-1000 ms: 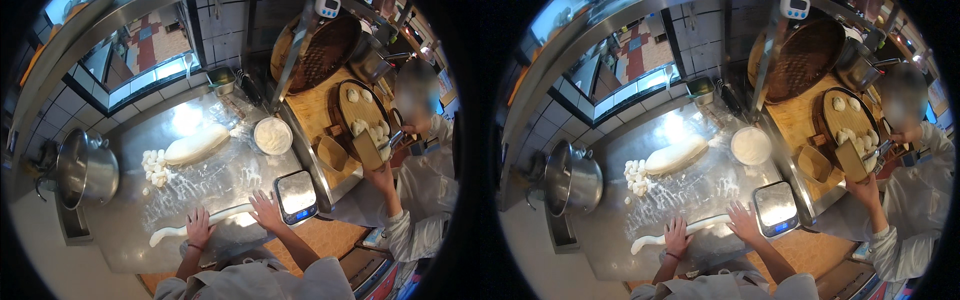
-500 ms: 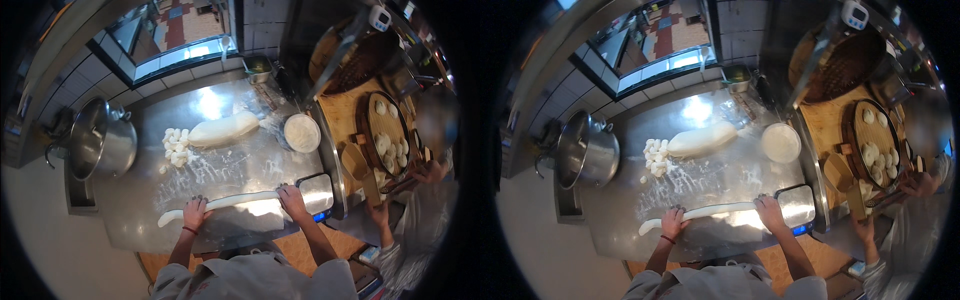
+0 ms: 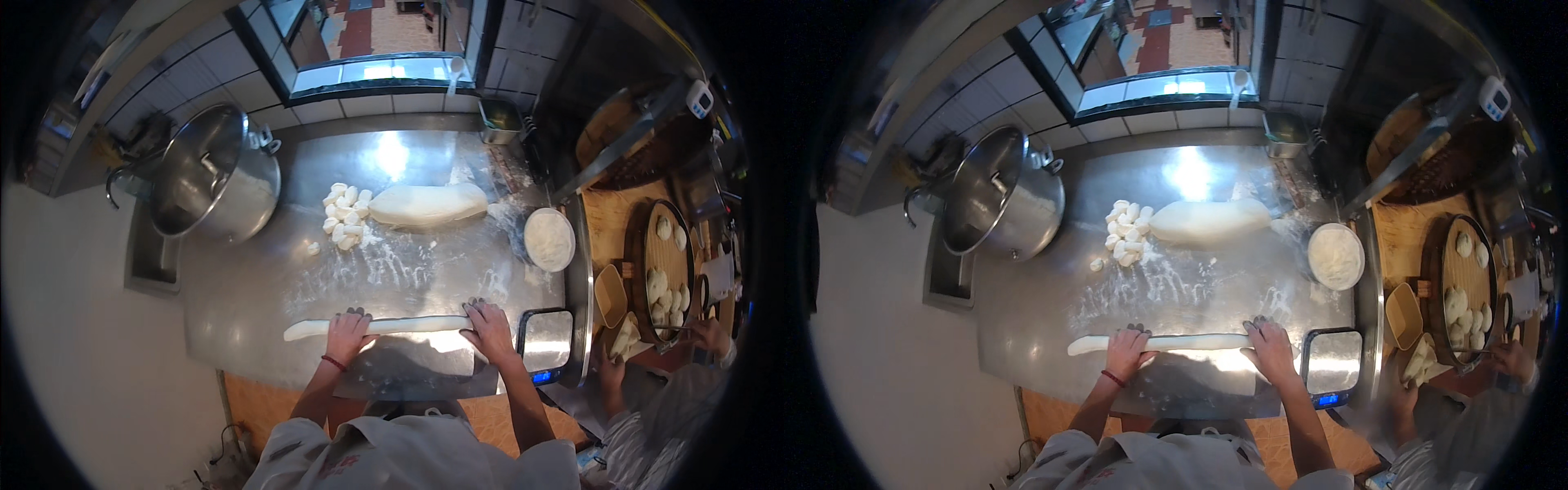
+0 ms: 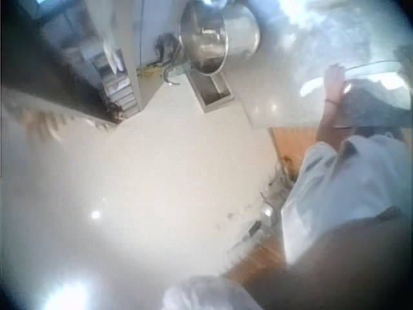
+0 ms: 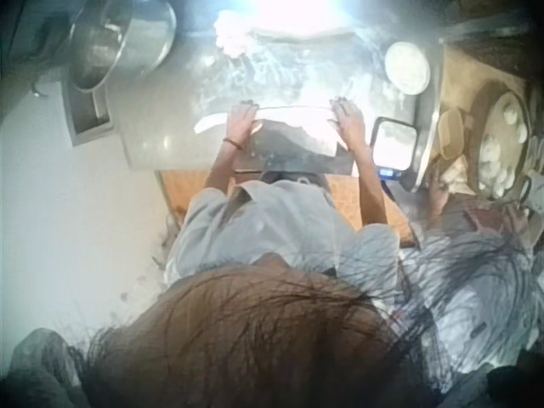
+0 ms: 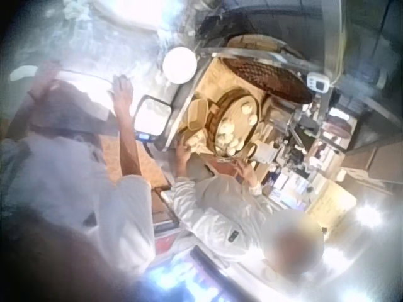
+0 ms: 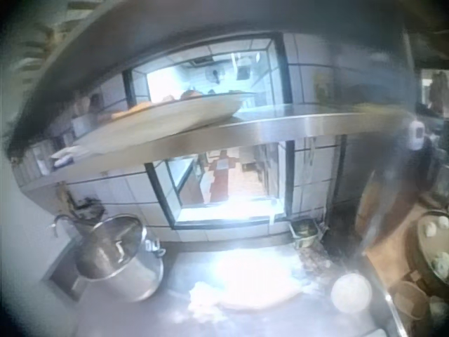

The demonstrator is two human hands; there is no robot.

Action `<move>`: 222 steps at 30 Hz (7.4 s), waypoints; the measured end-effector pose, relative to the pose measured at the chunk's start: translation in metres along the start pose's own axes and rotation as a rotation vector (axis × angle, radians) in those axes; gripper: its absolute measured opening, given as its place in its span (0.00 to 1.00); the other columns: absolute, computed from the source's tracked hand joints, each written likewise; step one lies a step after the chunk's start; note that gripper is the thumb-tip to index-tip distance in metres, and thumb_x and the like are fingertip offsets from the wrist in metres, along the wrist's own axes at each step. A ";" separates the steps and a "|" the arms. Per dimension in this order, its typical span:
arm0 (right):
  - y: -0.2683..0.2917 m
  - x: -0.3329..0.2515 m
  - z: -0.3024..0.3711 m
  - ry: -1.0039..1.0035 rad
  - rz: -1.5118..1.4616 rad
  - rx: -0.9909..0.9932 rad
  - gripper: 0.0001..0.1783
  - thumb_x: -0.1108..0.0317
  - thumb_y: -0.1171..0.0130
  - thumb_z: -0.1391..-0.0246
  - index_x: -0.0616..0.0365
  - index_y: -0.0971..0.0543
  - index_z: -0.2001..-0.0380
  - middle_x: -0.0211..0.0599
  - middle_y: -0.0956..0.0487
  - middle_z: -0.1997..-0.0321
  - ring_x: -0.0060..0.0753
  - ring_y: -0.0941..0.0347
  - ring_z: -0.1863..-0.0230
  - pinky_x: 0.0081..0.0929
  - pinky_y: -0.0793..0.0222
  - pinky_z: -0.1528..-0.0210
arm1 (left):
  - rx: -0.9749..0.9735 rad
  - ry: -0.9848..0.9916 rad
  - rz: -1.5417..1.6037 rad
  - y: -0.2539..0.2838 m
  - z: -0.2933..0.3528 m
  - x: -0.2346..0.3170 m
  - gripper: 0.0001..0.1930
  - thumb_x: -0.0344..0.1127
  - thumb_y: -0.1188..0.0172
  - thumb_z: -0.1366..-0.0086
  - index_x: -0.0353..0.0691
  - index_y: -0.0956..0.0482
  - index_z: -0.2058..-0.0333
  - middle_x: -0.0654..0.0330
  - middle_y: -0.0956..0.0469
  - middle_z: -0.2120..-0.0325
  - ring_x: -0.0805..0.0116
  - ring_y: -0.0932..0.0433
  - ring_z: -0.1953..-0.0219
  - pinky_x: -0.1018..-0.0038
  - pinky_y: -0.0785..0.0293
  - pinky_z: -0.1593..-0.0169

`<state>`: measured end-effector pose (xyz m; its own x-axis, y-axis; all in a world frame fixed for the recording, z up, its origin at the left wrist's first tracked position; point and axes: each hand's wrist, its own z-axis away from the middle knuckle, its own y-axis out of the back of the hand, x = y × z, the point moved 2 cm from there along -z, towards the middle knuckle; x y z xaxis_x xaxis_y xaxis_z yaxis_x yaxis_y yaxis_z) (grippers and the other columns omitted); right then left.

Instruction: The person rolls a long piece of dough on a metal table by hand and then uses a bench scraper to cut it into individual pieces.

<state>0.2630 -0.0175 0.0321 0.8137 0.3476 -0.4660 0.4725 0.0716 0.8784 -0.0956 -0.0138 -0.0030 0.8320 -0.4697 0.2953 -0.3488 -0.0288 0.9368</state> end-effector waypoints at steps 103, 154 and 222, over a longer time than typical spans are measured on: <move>0.015 0.188 -0.260 -0.584 0.334 0.252 0.22 0.67 0.50 0.40 0.64 0.28 0.44 0.53 0.30 0.36 0.52 0.34 0.36 0.48 0.39 0.33 | -0.268 -0.371 -0.014 -0.121 -0.068 0.072 0.29 0.55 0.34 0.43 0.49 0.24 0.45 0.51 0.27 0.44 0.47 0.27 0.50 0.49 0.30 0.52; 0.028 0.015 0.114 -0.735 -0.178 0.364 0.22 0.76 0.43 0.49 0.60 0.33 0.50 0.61 0.21 0.67 0.68 0.23 0.66 0.56 0.27 0.65 | -0.068 -0.280 0.149 -0.105 -0.106 0.232 0.22 0.47 0.33 0.43 0.45 0.21 0.51 0.61 0.25 0.60 0.58 0.26 0.54 0.59 0.28 0.53; 0.049 -0.045 0.278 -1.137 -0.501 1.252 0.13 0.73 0.41 0.42 0.64 0.25 0.53 0.32 0.24 0.63 0.24 0.31 0.62 0.26 0.32 0.57 | -0.281 -0.196 0.169 -0.059 -0.109 0.211 0.35 0.48 0.27 0.50 0.45 0.28 0.44 0.55 0.28 0.46 0.51 0.31 0.42 0.50 0.40 0.41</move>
<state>0.3440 -0.2889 0.0669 0.0761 -0.2839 -0.9558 0.2364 -0.9261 0.2939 0.1477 -0.0154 0.0243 0.6647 -0.6081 0.4342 -0.3195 0.2940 0.9008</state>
